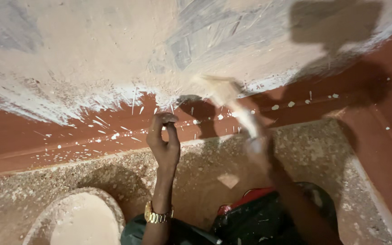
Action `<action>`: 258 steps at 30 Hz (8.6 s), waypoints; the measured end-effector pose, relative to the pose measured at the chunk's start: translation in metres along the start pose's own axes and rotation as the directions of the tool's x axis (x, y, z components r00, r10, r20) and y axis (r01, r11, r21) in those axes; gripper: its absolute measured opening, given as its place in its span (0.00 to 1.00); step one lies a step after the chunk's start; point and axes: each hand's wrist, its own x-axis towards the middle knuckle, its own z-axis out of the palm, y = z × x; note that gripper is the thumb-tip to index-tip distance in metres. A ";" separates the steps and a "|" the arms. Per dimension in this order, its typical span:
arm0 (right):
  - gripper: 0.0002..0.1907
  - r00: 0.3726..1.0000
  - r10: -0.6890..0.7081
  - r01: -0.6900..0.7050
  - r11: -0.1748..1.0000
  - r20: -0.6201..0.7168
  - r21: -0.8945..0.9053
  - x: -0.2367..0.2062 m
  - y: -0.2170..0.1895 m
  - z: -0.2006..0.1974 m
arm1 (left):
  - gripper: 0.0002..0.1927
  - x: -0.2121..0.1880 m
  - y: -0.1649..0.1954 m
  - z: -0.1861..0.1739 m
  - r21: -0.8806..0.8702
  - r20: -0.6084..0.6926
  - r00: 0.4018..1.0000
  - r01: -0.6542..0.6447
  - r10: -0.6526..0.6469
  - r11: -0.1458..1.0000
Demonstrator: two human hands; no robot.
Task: The person applies white plaster to a reddish-brown wall using a trowel. They repeatedly scoop plaster from a white bucket and spread it across the wall surface, smoothing it with consistent strokes.
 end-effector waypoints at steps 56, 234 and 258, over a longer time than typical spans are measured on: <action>0.31 0.980 -0.005 -0.002 0.999 0.200 0.039 0.001 -0.034 -0.023 | 0.41 -0.004 -0.007 0.001 0.177 0.138 0.985 0.081 -0.107 0.981; 0.25 0.955 0.052 -0.050 0.999 -0.292 0.015 0.032 0.036 -0.028 | 0.45 0.000 -0.012 -0.003 0.243 0.003 1.000 0.021 -0.023 0.970; 0.27 0.983 -0.021 0.017 1.000 -0.182 -0.023 0.034 0.025 -0.016 | 0.39 0.000 -0.011 -0.004 0.200 0.018 0.997 0.069 -0.075 0.977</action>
